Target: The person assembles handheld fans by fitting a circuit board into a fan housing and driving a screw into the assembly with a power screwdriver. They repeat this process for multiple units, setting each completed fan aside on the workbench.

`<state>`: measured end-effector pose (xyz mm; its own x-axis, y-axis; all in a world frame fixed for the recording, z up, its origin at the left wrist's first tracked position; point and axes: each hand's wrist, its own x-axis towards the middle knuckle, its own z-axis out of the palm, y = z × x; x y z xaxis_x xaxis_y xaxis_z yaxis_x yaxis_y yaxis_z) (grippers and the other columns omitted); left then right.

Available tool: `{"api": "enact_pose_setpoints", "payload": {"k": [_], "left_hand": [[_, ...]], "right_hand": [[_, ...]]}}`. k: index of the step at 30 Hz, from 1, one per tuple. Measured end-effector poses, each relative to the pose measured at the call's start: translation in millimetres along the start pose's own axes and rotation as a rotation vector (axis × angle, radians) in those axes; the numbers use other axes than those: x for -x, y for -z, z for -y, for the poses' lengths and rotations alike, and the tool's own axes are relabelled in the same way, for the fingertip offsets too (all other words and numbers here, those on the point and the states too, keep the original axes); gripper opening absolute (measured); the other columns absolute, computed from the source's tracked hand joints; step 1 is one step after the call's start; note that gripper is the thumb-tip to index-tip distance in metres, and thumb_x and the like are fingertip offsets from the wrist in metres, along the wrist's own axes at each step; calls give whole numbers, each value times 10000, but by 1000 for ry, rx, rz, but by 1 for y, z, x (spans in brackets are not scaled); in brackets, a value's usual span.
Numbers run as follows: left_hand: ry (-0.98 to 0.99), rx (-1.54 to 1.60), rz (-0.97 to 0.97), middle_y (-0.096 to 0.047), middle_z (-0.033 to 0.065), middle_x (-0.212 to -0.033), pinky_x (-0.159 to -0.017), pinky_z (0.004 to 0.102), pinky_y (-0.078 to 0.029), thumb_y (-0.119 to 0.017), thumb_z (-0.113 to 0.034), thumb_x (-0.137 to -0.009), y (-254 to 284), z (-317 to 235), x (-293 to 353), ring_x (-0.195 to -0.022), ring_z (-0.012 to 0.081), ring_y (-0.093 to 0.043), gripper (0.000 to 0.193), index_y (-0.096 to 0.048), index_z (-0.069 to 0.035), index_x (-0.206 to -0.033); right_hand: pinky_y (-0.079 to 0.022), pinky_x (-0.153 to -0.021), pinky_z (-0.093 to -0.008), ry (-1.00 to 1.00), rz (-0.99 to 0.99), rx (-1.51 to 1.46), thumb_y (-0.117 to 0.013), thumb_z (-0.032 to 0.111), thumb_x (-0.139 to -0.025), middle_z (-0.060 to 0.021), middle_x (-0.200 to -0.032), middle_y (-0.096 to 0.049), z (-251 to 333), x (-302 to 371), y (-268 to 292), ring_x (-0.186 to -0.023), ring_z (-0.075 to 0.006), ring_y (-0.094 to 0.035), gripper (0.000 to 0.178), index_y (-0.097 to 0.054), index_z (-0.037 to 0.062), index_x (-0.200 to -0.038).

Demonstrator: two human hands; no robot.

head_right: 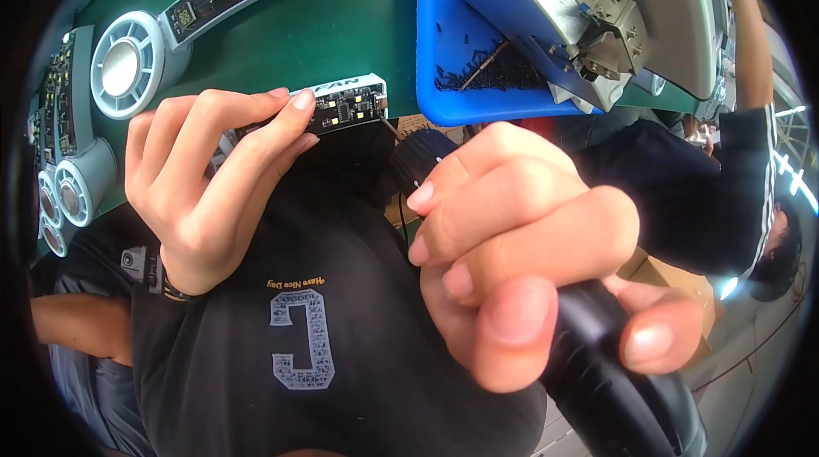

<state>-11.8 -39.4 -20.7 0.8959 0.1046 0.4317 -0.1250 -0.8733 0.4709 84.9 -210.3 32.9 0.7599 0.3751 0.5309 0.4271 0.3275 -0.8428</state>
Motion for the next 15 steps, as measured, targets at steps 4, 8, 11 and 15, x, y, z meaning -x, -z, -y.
{"api": "enact_pose_setpoints", "payload": {"k": [4, 8, 11, 15], "left_hand": [[-5, 2, -6, -730, -44, -939, -726, 296, -412, -893, -150, -677, -1, 2, 0, -802, 152, -633, 389, -827, -149, -1060], [-13, 4, -12, -731, -46, -941, -720, 294, -406, -893, -147, -678, -2, 2, -2, -797, 149, -632, 390, -826, -147, -1062], [-19, 13, 2, -734, -41, -950, -726, 299, -415, -891, -143, -681, 0, -1, -5, -806, 155, -635, 392, -825, -144, -1067], [-35, -11, 20, -730, -19, -964, -751, 317, -452, -875, -127, -683, 8, -1, -3, -841, 176, -646, 361, -819, -125, -1039]], "right_hand": [[-484, -537, -365, -33, 44, 46, -446, 97, -987, -35, -765, -505, -2, -4, 5, -473, -152, -466, 315, -534, 152, -1284], [-484, -534, -347, -9, 41, 68, -451, 92, -985, -28, -771, -505, -5, -2, 6, -472, -148, -468, 322, -527, 159, -1291], [-483, -533, -336, 28, -6, 102, -462, 96, -988, -24, -773, -501, -6, 1, 3, -470, -143, -466, 314, -521, 160, -1289], [-476, -533, -324, 95, -135, 134, -475, 123, -1007, -19, -777, -487, -12, 9, -15, -472, -137, -460, 257, -514, 149, -1260]]}}
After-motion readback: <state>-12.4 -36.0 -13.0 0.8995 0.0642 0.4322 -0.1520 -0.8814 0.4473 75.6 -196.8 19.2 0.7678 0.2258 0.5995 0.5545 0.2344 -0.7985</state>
